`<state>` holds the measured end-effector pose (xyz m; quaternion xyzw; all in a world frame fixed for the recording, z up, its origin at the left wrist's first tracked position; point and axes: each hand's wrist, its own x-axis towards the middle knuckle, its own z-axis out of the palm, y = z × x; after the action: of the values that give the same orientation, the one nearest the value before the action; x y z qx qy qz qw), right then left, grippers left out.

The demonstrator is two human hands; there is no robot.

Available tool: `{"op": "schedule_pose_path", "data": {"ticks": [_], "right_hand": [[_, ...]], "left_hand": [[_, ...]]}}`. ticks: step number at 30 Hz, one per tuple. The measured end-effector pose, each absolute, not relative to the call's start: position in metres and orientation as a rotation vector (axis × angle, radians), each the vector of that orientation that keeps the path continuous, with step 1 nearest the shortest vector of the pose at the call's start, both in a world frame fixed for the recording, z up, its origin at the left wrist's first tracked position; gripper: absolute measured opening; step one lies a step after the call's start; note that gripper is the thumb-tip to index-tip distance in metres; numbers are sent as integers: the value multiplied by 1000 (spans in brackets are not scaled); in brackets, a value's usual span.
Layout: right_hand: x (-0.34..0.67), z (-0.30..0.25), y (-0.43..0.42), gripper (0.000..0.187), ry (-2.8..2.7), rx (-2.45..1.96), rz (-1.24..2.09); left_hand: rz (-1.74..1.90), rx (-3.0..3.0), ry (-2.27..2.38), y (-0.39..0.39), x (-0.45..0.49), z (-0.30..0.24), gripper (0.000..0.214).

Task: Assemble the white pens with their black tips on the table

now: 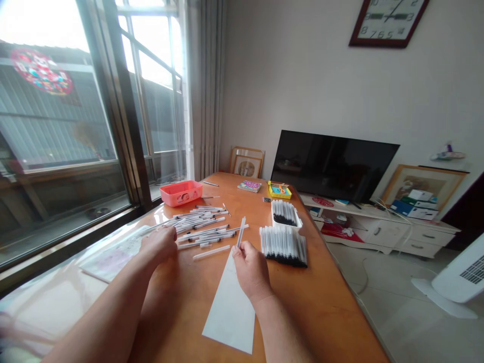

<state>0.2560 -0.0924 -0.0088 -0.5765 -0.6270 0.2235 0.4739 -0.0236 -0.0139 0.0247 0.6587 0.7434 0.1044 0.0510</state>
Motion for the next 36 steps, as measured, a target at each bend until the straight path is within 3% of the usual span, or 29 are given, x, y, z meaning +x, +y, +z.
{"op": "schedule_pose_path", "data": {"ticks": [16,21,25,28,36], "right_hand": [[254,-5,-94,41,-1516,-1403,525],[252,-3,-96,39,-1531,-1413,517],[250,1,-101,34,-1608,-1440,502],[246,5,-105,29,-1707,-1438,522],[239,13,-113,21,-1863,-1398,606]], "left_hand": [[335,2002,2212,-8,-31,15,19],[539,2029,2114,-3,-30,10,15],[966,1715,1767,-3,-14,16,10],[1147,1300,1296,-8,-1,24,20],[1117,827,753,-19,15,37,21]]}}
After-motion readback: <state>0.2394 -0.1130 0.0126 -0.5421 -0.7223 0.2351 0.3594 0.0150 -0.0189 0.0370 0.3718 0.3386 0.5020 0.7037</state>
